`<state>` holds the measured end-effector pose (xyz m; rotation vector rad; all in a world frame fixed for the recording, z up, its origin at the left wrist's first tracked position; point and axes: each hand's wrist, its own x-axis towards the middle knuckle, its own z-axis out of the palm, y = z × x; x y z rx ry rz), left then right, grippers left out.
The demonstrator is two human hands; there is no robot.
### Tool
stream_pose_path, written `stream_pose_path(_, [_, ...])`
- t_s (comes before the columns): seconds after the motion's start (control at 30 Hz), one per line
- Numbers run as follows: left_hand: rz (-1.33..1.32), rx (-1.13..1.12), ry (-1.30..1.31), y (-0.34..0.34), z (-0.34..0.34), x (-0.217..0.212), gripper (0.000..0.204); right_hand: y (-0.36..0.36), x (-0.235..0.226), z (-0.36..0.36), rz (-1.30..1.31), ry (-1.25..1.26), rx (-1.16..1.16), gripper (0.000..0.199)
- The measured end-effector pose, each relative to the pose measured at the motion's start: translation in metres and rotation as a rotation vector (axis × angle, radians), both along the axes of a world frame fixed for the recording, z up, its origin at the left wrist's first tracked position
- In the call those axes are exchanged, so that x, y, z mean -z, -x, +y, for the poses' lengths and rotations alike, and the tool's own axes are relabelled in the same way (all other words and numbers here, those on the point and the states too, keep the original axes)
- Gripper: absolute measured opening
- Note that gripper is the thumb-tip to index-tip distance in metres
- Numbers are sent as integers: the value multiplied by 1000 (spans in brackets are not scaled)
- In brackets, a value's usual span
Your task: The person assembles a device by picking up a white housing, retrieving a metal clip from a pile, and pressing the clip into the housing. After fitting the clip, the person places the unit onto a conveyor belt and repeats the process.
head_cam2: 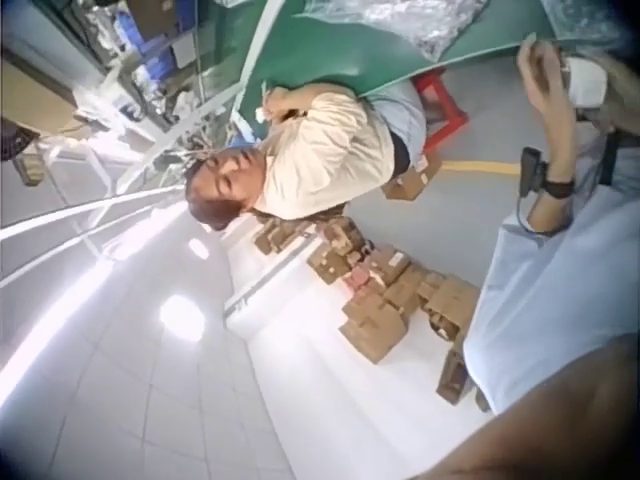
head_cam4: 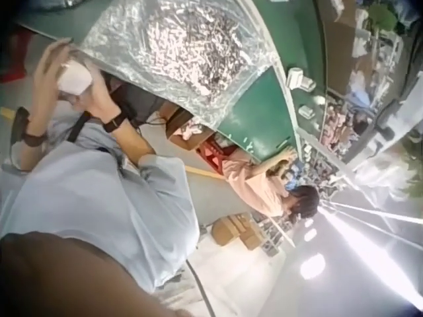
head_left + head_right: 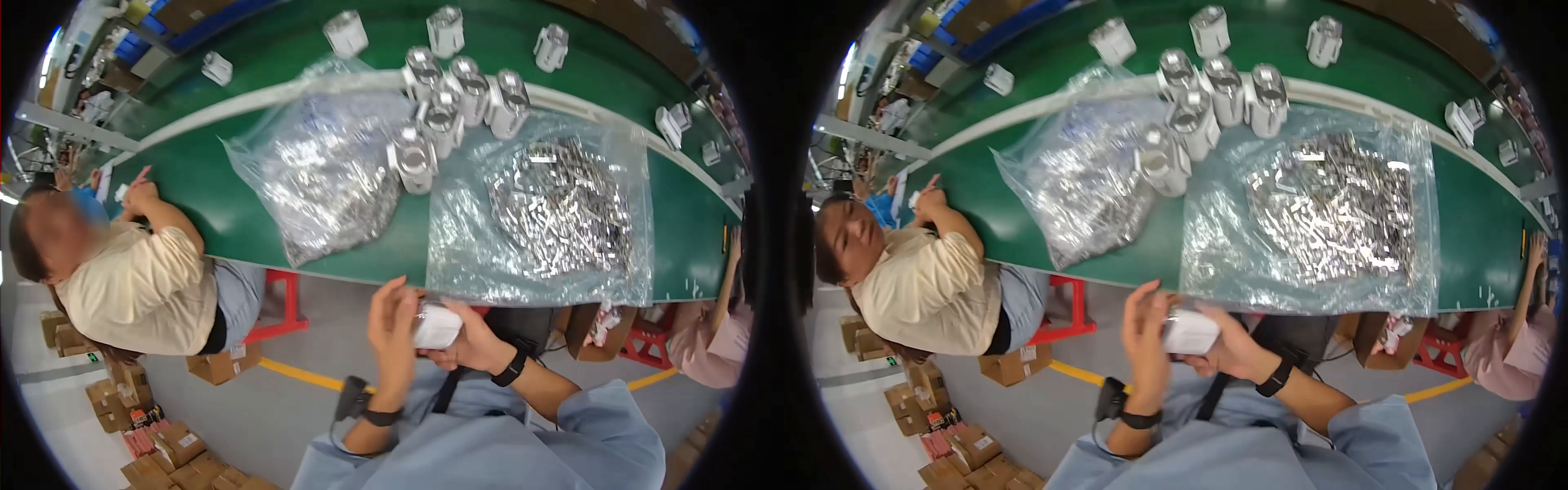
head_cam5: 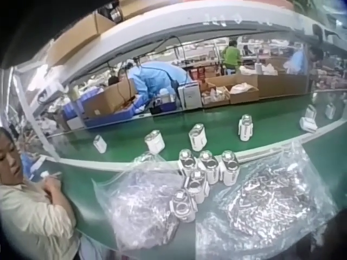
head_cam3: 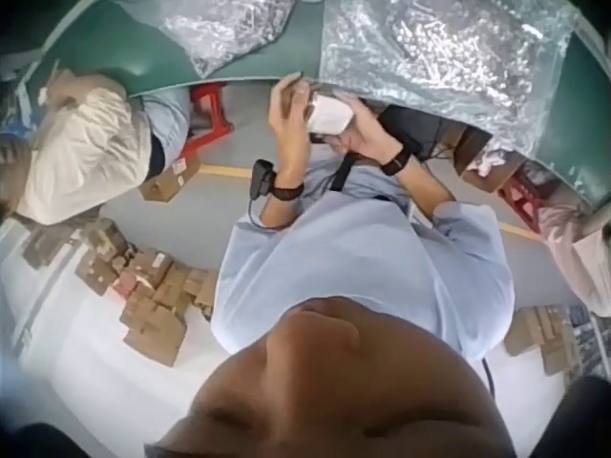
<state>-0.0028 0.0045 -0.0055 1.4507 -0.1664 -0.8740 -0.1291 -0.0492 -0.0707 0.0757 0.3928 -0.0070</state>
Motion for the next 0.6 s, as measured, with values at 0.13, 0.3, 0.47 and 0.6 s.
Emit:
stream_pose_path(0.13, [-1, 183, 25, -19, 33, -27, 31, -8, -57, 28, 156, 468, 56, 51])
stream_pose_path(0.3, [5, 289, 319, -38, 29, -34, 39, -19, -90, 29, 193, 839, 204, 40])
stream_pose_path(0.47, [30, 377, 580, -42, 30, -25, 42, -19, -90, 39, 245, 1261, 282, 52])
stream_pose_path(0.6, [61, 446, 653, -42, 22, -14, 32, -28, -75, 45, 335, 1424, 542, 43])
